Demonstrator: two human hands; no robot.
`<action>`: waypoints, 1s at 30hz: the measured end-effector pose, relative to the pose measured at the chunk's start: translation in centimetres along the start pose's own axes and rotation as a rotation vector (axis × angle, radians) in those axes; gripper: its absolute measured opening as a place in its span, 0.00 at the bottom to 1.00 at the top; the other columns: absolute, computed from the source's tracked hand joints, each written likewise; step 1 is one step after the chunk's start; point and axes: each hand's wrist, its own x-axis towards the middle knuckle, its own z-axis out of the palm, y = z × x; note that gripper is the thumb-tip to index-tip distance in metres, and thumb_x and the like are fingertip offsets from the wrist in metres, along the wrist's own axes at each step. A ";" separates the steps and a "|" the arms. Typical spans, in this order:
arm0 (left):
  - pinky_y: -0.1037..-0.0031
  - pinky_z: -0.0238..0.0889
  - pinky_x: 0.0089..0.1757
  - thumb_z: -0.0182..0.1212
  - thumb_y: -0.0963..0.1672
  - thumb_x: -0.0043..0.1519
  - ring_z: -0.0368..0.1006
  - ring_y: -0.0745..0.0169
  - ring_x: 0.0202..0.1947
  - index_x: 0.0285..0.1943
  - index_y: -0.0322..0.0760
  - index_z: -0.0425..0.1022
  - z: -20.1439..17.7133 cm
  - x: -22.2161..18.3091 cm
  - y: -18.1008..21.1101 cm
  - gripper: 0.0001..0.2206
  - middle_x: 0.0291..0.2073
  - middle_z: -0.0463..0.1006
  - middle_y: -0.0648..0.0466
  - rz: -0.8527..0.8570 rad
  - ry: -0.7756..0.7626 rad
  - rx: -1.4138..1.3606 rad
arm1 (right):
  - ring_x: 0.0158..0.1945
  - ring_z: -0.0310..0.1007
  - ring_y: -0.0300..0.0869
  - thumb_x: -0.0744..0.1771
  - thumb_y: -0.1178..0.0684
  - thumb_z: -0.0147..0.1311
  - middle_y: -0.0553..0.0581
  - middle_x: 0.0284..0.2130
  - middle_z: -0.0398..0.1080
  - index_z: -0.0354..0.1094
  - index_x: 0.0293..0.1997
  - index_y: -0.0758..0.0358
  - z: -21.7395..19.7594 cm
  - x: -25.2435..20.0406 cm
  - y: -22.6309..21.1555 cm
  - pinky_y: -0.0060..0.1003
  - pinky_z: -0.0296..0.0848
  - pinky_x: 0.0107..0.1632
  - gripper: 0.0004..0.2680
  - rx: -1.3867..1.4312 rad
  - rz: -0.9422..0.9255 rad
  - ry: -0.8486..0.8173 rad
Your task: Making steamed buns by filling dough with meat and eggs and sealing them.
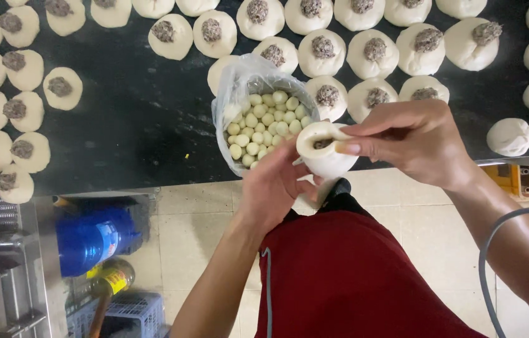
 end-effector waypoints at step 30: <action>0.70 0.74 0.35 0.40 0.58 0.70 0.79 0.61 0.40 0.57 0.30 0.70 2.2 1.9 -1.2 0.28 0.42 0.80 0.49 0.071 0.148 -0.080 | 0.39 0.79 0.44 0.57 0.50 0.72 0.59 0.40 0.74 0.73 0.60 0.67 3.0 0.4 -6.4 0.34 0.82 0.43 0.26 -0.418 -0.146 -0.058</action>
